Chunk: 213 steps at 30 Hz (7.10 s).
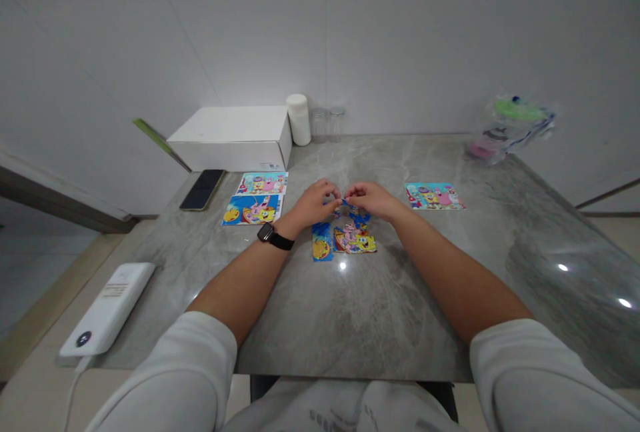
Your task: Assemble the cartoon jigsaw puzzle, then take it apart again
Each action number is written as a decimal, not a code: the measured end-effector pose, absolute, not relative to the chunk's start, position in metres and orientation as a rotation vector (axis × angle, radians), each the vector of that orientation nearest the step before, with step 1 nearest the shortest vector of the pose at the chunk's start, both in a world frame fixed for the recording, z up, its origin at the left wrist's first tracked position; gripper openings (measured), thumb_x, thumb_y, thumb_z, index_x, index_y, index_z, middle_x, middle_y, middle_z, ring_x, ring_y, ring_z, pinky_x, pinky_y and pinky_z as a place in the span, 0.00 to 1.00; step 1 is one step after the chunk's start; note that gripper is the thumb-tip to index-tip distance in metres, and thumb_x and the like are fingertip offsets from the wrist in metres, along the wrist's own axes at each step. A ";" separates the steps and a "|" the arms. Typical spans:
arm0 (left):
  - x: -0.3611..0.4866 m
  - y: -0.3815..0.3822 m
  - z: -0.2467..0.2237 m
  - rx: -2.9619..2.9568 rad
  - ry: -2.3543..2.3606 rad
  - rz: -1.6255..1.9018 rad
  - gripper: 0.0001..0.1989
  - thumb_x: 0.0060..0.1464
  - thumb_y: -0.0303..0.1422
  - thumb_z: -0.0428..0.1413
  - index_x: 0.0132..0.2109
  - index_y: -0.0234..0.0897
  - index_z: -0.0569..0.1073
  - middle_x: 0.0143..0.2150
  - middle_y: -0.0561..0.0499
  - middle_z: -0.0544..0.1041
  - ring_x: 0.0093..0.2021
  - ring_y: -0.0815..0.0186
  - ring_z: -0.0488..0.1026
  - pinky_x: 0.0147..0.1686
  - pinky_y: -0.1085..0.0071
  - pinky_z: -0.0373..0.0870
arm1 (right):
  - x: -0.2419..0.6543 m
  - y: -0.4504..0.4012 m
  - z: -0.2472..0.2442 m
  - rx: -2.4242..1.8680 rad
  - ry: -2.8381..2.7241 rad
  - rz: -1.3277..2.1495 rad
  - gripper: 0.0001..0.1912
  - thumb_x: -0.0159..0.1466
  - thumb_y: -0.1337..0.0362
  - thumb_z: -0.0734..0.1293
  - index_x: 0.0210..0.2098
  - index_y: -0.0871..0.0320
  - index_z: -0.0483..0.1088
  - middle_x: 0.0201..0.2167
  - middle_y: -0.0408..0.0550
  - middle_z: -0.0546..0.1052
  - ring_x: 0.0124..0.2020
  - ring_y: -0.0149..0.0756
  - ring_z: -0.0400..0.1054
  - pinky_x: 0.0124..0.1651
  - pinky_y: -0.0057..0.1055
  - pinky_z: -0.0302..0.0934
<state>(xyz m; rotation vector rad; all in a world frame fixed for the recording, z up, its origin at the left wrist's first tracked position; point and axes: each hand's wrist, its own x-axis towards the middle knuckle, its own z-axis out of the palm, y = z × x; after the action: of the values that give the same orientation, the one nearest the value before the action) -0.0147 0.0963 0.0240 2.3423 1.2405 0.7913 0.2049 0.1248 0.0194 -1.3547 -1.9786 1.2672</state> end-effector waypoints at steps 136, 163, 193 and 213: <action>-0.016 0.090 0.021 2.457 1.618 0.422 0.10 0.59 0.41 0.63 0.41 0.40 0.83 0.42 0.44 0.79 0.43 0.55 0.76 0.45 0.61 0.71 | 0.193 0.104 0.030 -1.621 -2.418 0.363 0.12 0.70 0.62 0.66 0.49 0.57 0.77 0.47 0.56 0.82 0.46 0.43 0.74 0.50 0.34 0.62; -0.059 0.076 0.064 2.386 1.652 0.349 0.13 0.53 0.38 0.68 0.45 0.39 0.80 0.42 0.46 0.80 0.42 0.58 0.76 0.43 0.65 0.71 | 0.183 0.086 0.049 -1.372 -2.590 0.494 0.12 0.69 0.63 0.68 0.49 0.53 0.80 0.46 0.50 0.83 0.48 0.41 0.75 0.50 0.32 0.63; -0.057 0.059 0.041 2.042 1.409 0.314 0.11 0.54 0.32 0.61 0.45 0.37 0.82 0.38 0.51 0.83 0.37 0.64 0.78 0.36 0.73 0.69 | 0.164 0.108 0.046 -1.444 -2.698 0.577 0.14 0.64 0.63 0.74 0.50 0.54 0.82 0.45 0.49 0.84 0.45 0.39 0.77 0.47 0.29 0.65; -0.052 0.083 0.023 1.909 1.525 0.498 0.10 0.57 0.33 0.61 0.45 0.35 0.82 0.40 0.48 0.84 0.39 0.62 0.79 0.42 0.69 0.75 | 0.161 0.099 0.037 -1.563 -2.570 0.481 0.13 0.72 0.61 0.65 0.49 0.56 0.80 0.47 0.53 0.84 0.48 0.41 0.75 0.47 0.31 0.62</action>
<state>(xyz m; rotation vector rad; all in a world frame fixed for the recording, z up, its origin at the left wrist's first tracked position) -0.0521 0.0830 0.0230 1.9087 1.5253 0.4983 0.1606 0.0991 0.0365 -1.5626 -2.5704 0.4814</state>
